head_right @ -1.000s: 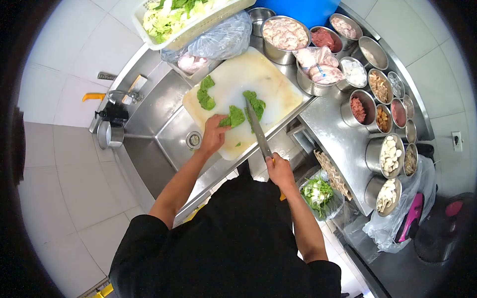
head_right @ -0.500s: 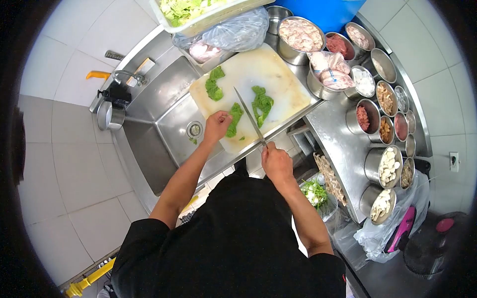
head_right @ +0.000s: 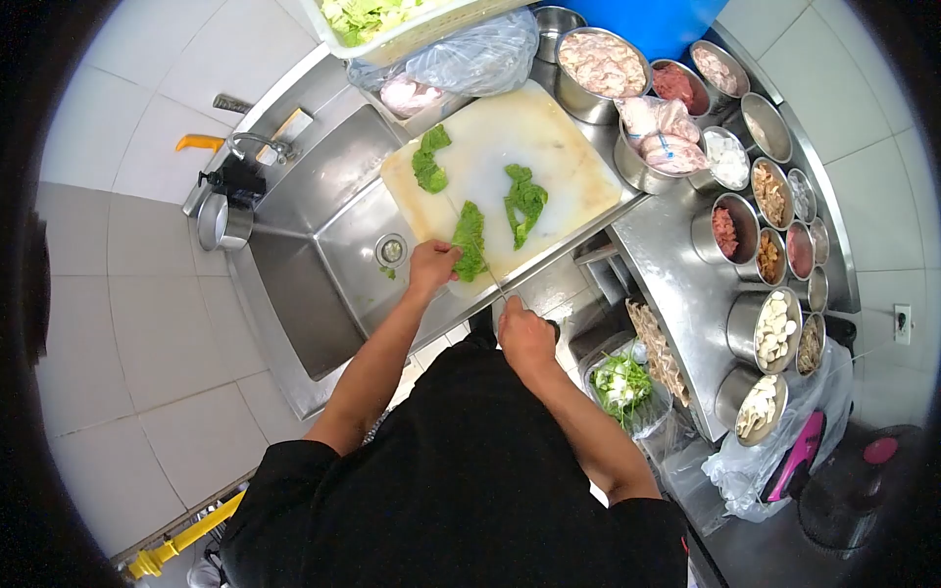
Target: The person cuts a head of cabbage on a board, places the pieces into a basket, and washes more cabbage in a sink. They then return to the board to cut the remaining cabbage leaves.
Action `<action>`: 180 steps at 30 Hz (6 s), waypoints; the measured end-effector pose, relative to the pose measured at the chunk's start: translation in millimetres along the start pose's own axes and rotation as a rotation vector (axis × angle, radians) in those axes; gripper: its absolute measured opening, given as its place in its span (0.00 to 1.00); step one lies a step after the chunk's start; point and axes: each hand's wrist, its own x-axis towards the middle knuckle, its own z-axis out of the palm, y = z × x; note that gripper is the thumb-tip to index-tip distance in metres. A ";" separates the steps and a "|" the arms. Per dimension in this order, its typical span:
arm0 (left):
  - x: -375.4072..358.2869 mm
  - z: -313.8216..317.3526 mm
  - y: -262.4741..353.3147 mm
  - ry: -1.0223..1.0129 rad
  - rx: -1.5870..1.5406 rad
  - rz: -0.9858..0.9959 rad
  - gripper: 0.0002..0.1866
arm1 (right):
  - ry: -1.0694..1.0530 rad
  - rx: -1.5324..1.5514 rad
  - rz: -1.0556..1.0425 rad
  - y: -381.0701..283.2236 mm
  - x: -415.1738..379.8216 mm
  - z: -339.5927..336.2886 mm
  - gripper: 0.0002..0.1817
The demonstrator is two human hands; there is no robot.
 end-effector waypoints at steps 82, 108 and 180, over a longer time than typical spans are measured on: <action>120.3 -48.4 58.2 0.210 0.515 0.904 0.11 | -0.026 0.151 0.086 46.4 -17.4 -13.4 0.13; 58.0 -27.4 10.3 0.111 0.354 1.025 0.11 | -0.226 -0.049 0.080 -39.1 16.2 -27.3 0.12; 26.5 99.2 45.7 0.249 0.254 1.037 0.30 | -0.108 0.439 0.234 71.7 35.4 6.0 0.10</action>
